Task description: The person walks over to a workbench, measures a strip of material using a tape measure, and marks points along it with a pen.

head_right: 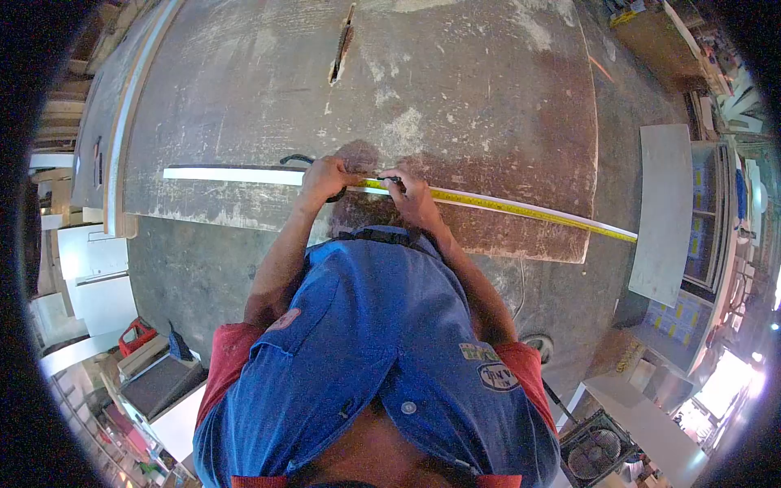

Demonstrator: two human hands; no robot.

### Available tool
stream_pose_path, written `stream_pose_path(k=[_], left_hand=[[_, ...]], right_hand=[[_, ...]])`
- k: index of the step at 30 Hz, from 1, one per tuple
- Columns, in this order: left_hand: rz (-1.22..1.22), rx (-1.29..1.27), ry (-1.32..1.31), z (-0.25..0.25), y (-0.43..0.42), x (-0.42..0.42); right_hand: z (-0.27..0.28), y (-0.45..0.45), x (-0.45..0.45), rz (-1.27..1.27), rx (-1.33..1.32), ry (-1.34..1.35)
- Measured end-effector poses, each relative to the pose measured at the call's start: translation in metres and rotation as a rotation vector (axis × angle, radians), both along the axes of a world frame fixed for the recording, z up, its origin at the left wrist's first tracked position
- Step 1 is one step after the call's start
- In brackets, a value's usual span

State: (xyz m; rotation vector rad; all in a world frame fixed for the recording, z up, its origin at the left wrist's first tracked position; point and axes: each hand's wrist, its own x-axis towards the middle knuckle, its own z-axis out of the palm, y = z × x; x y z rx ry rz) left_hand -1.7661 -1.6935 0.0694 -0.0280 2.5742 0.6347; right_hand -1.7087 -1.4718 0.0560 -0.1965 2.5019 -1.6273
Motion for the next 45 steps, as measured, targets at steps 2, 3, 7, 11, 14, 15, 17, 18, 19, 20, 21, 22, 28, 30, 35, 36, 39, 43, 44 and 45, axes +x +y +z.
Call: stream_pose_path(k=[2, 3, 7, 11, 14, 15, 17, 18, 19, 20, 21, 22, 28, 30, 35, 36, 39, 43, 44, 45], left_hand=[[-0.012, -0.014, 0.016, 0.002, 0.002, 0.000], [-0.024, -0.029, 0.034, 0.002, 0.002, 0.000], [-0.003, -0.012, 0.008, -0.004, 0.000, 0.001], [0.016, 0.024, 0.109, -0.016, -0.002, 0.003], [0.022, 0.019, 0.117, -0.017, -0.002, 0.002], [0.022, 0.008, 0.108, -0.017, -0.002, 0.002], [0.036, 0.016, 0.095, -0.015, -0.001, 0.002], [0.050, 0.023, 0.082, -0.013, -0.001, 0.002], [0.050, 0.023, 0.083, -0.010, -0.001, 0.002], [0.043, 0.019, 0.070, -0.008, 0.000, 0.002], [0.037, 0.014, 0.057, -0.007, 0.000, 0.001], [0.037, 0.014, 0.056, -0.008, 0.000, 0.002], [0.027, 0.031, 0.129, -0.011, -0.001, 0.004], [0.050, 0.023, 0.099, -0.011, -0.001, 0.003], [0.032, 0.058, 0.110, -0.008, -0.001, 0.003], [0.025, 0.064, 0.127, -0.008, -0.001, 0.004], [0.043, 0.067, 0.099, -0.008, -0.001, 0.003], [0.041, 0.049, 0.120, -0.009, -0.001, 0.003], [0.039, 0.038, 0.108, -0.010, -0.001, 0.003], [0.038, 0.027, 0.095, -0.010, -0.001, 0.002]], right_hand=[[-0.004, 0.001, 0.000, -0.006, 0.003, 0.003], [-0.005, 0.001, 0.000, -0.012, 0.006, 0.008], [-0.006, 0.000, 0.000, -0.004, -0.008, 0.021], [-0.004, -0.002, 0.001, -0.011, -0.016, 0.029], [-0.006, -0.002, 0.001, -0.017, -0.016, 0.052], [-0.005, -0.002, 0.001, -0.017, -0.019, 0.068], [-0.005, -0.002, 0.001, -0.015, -0.019, 0.068], [-0.005, -0.002, 0.001, -0.012, -0.019, 0.068], [-0.006, -0.002, 0.001, -0.012, -0.019, 0.069], [-0.007, -0.002, 0.000, 0.001, -0.006, 0.119], [-0.007, -0.002, -0.001, 0.014, 0.006, 0.169], [-0.006, -0.002, -0.001, 0.014, 0.007, 0.169], [-0.003, -0.003, 0.001, 0.008, 0.004, 0.101], [-0.002, -0.003, 0.000, 0.012, 0.006, 0.041], [-0.006, -0.003, 0.000, 0.009, 0.007, 0.061], [-0.006, -0.003, 0.000, 0.007, 0.002, 0.065], [-0.005, -0.003, 0.001, 0.005, -0.003, 0.058], [-0.007, -0.003, 0.001, 0.022, 0.007, 0.082], [-0.010, -0.004, 0.000, 0.022, 0.015, 0.101], [-0.010, -0.004, 0.000, 0.023, 0.022, 0.120]])
